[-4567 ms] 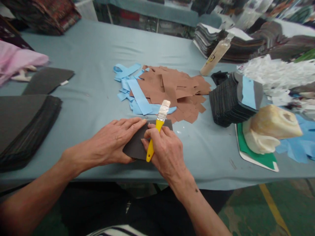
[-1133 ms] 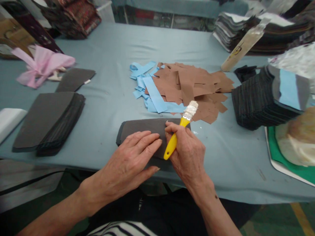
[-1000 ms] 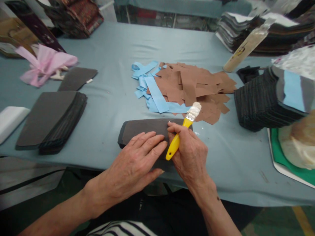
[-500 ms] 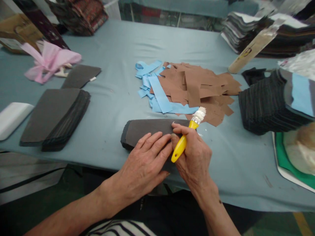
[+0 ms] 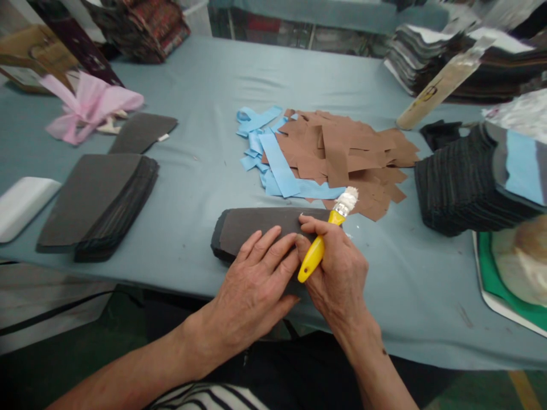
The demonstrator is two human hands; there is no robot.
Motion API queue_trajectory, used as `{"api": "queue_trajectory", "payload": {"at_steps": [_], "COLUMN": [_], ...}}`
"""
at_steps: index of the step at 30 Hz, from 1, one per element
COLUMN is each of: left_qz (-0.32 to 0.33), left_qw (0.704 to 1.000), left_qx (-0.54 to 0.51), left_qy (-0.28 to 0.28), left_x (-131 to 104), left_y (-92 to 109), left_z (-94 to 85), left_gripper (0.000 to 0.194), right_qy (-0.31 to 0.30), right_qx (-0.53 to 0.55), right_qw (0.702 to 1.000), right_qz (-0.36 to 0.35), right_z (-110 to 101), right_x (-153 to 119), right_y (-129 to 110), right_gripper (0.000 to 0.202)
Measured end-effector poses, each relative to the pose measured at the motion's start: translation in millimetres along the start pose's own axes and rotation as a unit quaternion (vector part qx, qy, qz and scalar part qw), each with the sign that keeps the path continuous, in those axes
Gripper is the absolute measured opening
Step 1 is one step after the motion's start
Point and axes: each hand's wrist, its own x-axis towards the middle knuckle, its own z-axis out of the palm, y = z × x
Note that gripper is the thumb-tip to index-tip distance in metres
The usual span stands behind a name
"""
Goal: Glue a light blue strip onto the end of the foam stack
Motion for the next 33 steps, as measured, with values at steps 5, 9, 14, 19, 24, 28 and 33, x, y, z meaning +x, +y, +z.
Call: {"api": "queue_trajectory", "payload": {"at_steps": [5,9,14,19,24,28,33], "left_qz": [-0.003,-0.015,-0.019,-0.022,-0.029,-0.029,-0.028], "left_qw": [1.0,0.999,0.998,0.998,0.998,0.998,0.996], "left_qx": [0.012,0.006,0.002,0.002,0.0,0.0,-0.001], "left_qy": [0.029,0.033,0.055,0.059,0.058,0.063,0.084], "left_x": [-3.0,-2.1,-2.5,-4.4,-5.0,-4.3,-3.2], "left_y": [0.4,1.6,2.5,1.9,2.9,3.4,3.2], "left_z": [8.8,9.7,13.9,17.8,19.4,20.2,20.8], "left_gripper": [0.065,0.06,0.058,0.056,0.056,0.054,0.052], "right_qy": [-0.002,-0.007,-0.004,-0.008,-0.013,-0.021,-0.025], "right_qx": [-0.004,-0.007,-0.014,-0.017,-0.019,-0.018,-0.01], "right_qw": [1.0,1.0,1.0,1.0,0.999,0.999,1.0], "right_qz": [-0.002,-0.003,-0.017,-0.017,-0.024,-0.025,-0.007], "right_z": [-0.6,-1.7,-2.6,-3.3,-4.6,-5.4,-5.8], "right_x": [0.1,1.1,2.1,2.2,3.2,3.7,4.6], "right_y": [0.4,0.1,-0.3,0.0,-0.7,-0.5,-0.6], "right_gripper": [0.017,0.02,0.019,0.019,0.017,0.018,0.02]}}
